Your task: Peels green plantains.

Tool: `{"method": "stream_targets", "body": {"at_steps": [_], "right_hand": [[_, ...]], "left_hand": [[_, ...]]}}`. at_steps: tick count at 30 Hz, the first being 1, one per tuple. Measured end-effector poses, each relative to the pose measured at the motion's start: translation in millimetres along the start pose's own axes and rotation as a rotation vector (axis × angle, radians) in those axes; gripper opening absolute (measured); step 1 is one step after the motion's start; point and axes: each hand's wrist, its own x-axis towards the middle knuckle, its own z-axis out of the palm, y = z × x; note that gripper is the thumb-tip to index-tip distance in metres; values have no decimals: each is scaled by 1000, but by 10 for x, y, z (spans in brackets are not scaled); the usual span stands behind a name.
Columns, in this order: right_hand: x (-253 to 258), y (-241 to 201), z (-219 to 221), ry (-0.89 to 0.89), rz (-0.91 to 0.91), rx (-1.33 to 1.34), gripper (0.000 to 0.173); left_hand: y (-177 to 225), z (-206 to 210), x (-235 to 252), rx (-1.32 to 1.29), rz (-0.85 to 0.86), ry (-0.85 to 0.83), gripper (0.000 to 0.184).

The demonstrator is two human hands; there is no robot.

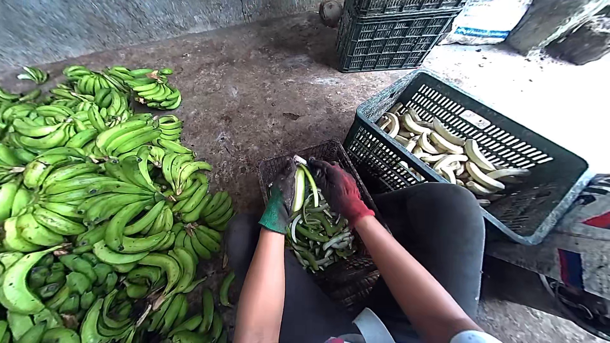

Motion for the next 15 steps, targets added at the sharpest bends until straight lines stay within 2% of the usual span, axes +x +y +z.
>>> {"method": "stream_targets", "body": {"at_steps": [2,5,8,11,15], "right_hand": [[39,39,-7,-23,28,116,39],[-30,146,86,137,-67,229,40],[-353,105,225,219,-265,155,38],[-542,-20,310,292,-389,36,33],[-152,-24,225,144,-82,103,39]], "left_hand": [[42,-56,-33,-3,-15,-48,36],[101,-50,51,-189,21,16,33],[-2,-145,112,-532,90,-75,35],[37,-109,60,-472,64,-37,38],[34,-17,-30,-356,-24,-77,33]]}}
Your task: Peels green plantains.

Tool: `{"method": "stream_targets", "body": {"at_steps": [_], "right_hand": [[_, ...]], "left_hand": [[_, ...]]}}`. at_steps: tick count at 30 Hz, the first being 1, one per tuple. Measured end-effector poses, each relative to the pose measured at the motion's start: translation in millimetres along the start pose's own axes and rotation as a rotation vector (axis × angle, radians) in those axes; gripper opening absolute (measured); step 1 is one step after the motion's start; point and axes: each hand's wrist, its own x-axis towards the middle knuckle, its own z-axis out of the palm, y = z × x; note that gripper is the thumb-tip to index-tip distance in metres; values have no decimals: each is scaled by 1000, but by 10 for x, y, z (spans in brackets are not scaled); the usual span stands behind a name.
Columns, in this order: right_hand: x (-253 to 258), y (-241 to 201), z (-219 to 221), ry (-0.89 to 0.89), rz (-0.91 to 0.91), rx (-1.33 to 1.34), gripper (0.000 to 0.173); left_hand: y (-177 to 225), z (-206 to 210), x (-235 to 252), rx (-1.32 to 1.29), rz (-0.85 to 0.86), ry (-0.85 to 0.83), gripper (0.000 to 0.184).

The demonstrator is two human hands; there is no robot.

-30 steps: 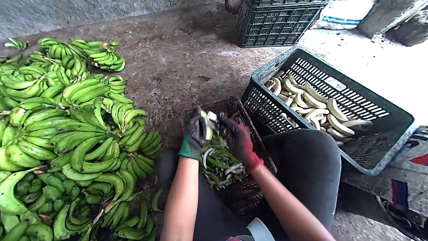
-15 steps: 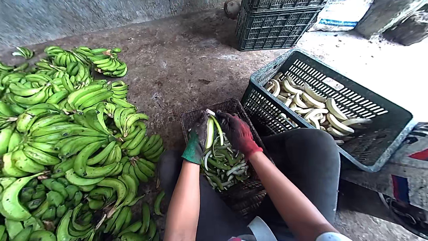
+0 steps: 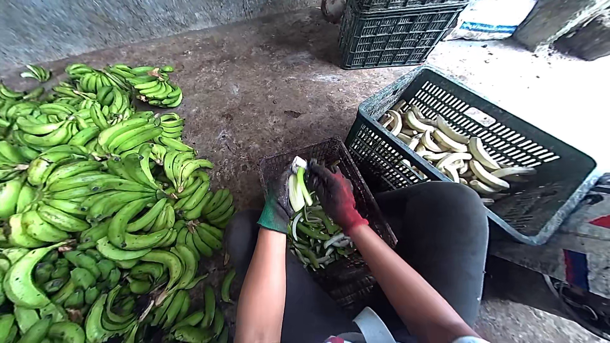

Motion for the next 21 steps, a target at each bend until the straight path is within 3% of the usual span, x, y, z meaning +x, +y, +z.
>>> {"method": "stream_targets", "body": {"at_steps": [3,5,8,10,13,15,17,19,21], "right_hand": [[153,135,-54,-22,144,315,42],[62,204,-86,-2,44,407,42],[-245,180,-59,-34,-197,323,34],[-332,74,-53,-20,-252,156,31],[-118,113,-41,82,23,73,31],[9,201,-133,121,185,166,38],[-12,226,-286,55,235,321,43],[-95,202,-359,-130,369,384,45],[-148,255,-263,-367,520,557,36]], "left_hand": [[-16,-8,130,-94,40,-35,31],[32,-40,138,-19,117,40,32],[9,-106,110,27,131,105,34],[-4,-74,87,58,122,86,32],[-64,-26,-31,186,124,43,32],[12,59,-45,242,126,111,30],[131,173,-62,259,170,244,30],[165,340,-126,249,378,338,35],[197,659,-75,200,739,176,47]]}}
